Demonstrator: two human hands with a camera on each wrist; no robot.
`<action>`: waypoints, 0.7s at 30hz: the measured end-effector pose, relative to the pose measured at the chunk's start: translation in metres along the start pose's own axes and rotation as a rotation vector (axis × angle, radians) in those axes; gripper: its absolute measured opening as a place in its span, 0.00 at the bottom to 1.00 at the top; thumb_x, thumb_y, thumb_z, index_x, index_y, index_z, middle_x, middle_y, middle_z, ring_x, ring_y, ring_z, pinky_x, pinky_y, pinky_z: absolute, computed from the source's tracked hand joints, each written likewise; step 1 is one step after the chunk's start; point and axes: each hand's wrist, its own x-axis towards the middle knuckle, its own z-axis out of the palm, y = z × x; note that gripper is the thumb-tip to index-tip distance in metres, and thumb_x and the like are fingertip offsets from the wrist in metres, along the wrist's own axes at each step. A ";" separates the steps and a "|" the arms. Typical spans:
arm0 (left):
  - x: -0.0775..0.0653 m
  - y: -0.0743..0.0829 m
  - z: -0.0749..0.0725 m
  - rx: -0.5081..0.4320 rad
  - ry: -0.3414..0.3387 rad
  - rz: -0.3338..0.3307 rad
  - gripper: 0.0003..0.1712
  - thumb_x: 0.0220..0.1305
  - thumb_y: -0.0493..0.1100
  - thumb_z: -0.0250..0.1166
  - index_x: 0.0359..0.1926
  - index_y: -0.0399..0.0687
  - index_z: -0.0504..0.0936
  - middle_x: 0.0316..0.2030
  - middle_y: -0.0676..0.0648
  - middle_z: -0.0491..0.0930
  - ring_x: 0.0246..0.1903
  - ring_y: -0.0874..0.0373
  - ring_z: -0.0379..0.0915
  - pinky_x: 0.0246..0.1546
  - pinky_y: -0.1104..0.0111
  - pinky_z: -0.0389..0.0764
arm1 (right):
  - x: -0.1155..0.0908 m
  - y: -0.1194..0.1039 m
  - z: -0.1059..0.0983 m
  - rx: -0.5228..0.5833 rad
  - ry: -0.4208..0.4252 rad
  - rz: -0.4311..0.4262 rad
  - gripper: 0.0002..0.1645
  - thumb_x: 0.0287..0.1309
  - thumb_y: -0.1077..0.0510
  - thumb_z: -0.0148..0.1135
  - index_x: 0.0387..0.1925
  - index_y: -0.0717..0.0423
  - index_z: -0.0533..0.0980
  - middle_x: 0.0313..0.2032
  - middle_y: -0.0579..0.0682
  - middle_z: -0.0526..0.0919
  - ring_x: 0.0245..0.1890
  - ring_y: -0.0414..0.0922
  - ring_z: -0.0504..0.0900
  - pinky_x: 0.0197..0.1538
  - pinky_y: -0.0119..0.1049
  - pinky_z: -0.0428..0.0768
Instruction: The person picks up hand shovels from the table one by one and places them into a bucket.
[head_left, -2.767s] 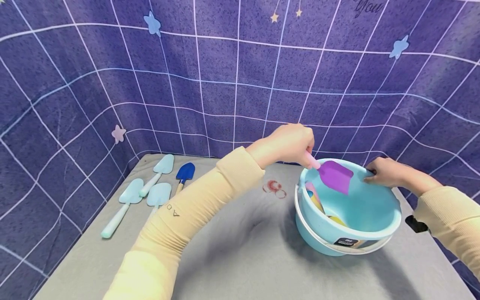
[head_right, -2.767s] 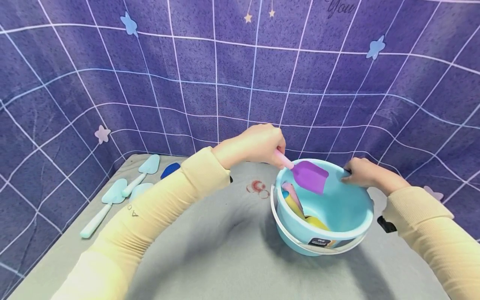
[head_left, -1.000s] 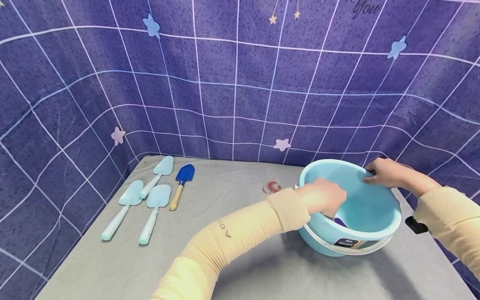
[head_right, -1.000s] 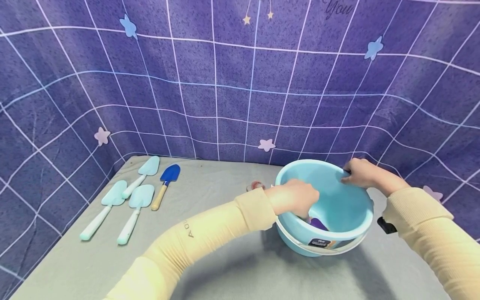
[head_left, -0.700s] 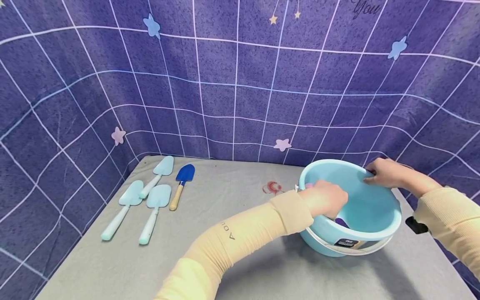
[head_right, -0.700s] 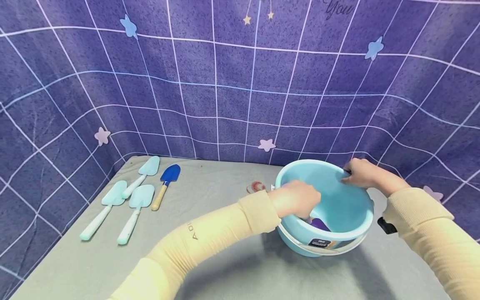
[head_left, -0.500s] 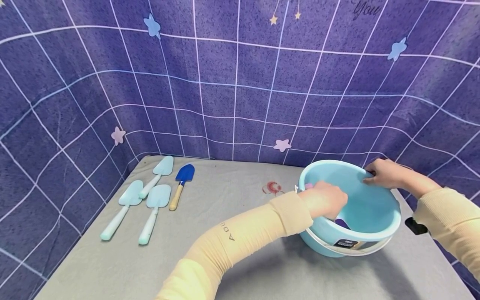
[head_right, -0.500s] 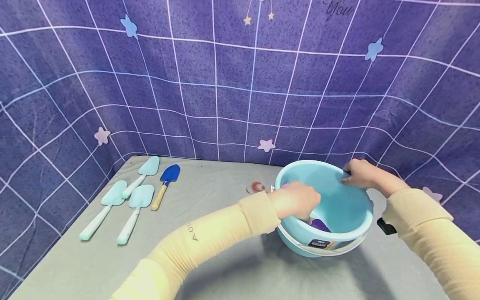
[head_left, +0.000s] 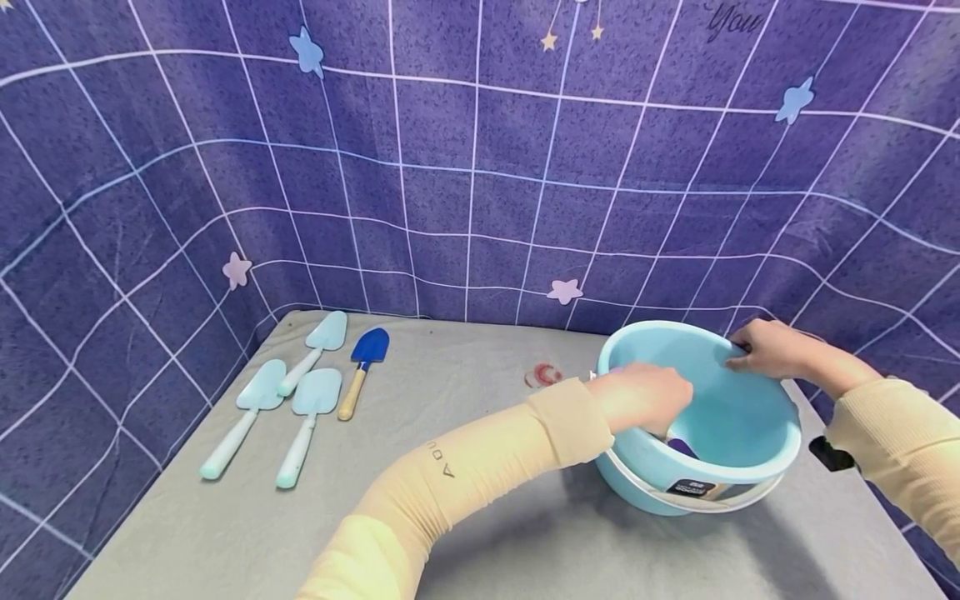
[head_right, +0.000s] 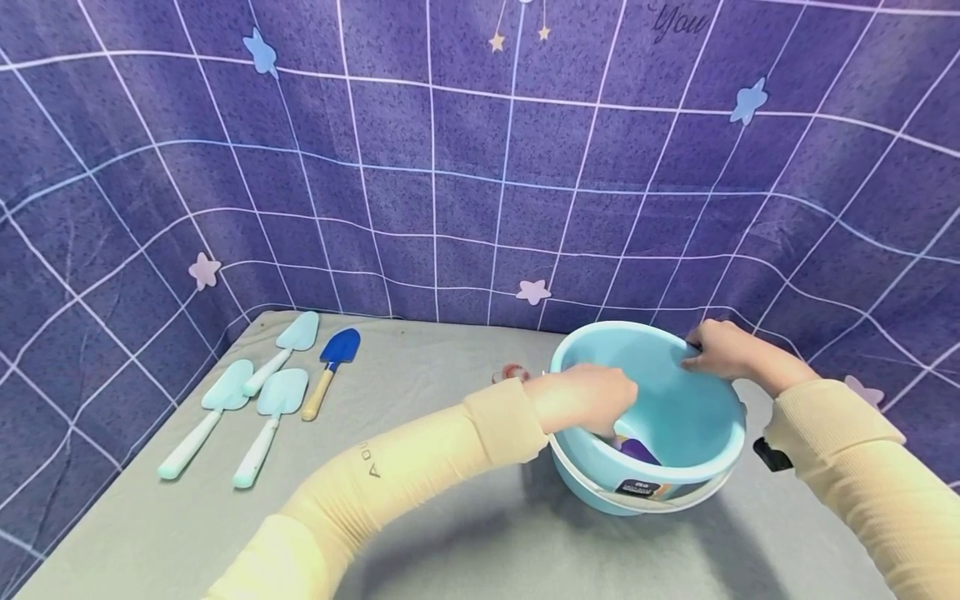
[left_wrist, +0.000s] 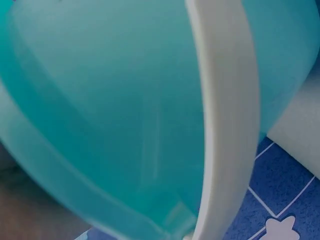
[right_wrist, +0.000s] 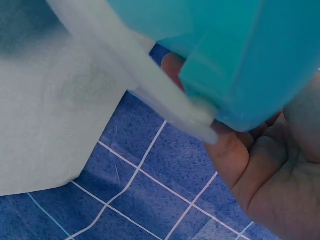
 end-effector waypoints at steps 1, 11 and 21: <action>-0.001 -0.001 0.000 -0.007 0.004 0.007 0.08 0.60 0.44 0.63 0.40 0.60 0.77 0.30 0.58 0.71 0.31 0.64 0.67 0.32 0.71 0.71 | 0.000 0.000 0.000 0.000 0.000 -0.002 0.16 0.53 0.60 0.63 0.16 0.53 0.66 0.15 0.42 0.59 0.17 0.39 0.63 0.22 0.32 0.63; -0.016 -0.009 -0.009 0.006 0.027 0.045 0.11 0.61 0.37 0.61 0.43 0.57 0.76 0.31 0.58 0.72 0.30 0.65 0.65 0.31 0.73 0.70 | 0.002 0.002 0.001 0.007 -0.019 0.014 0.16 0.54 0.59 0.63 0.17 0.53 0.67 0.15 0.42 0.60 0.17 0.39 0.63 0.22 0.33 0.63; -0.029 -0.016 -0.014 0.032 0.096 0.014 0.17 0.53 0.50 0.71 0.43 0.58 0.78 0.34 0.59 0.76 0.36 0.65 0.71 0.39 0.70 0.75 | 0.000 -0.001 0.000 0.017 -0.021 0.015 0.16 0.54 0.60 0.63 0.17 0.53 0.66 0.15 0.42 0.60 0.17 0.39 0.63 0.22 0.32 0.63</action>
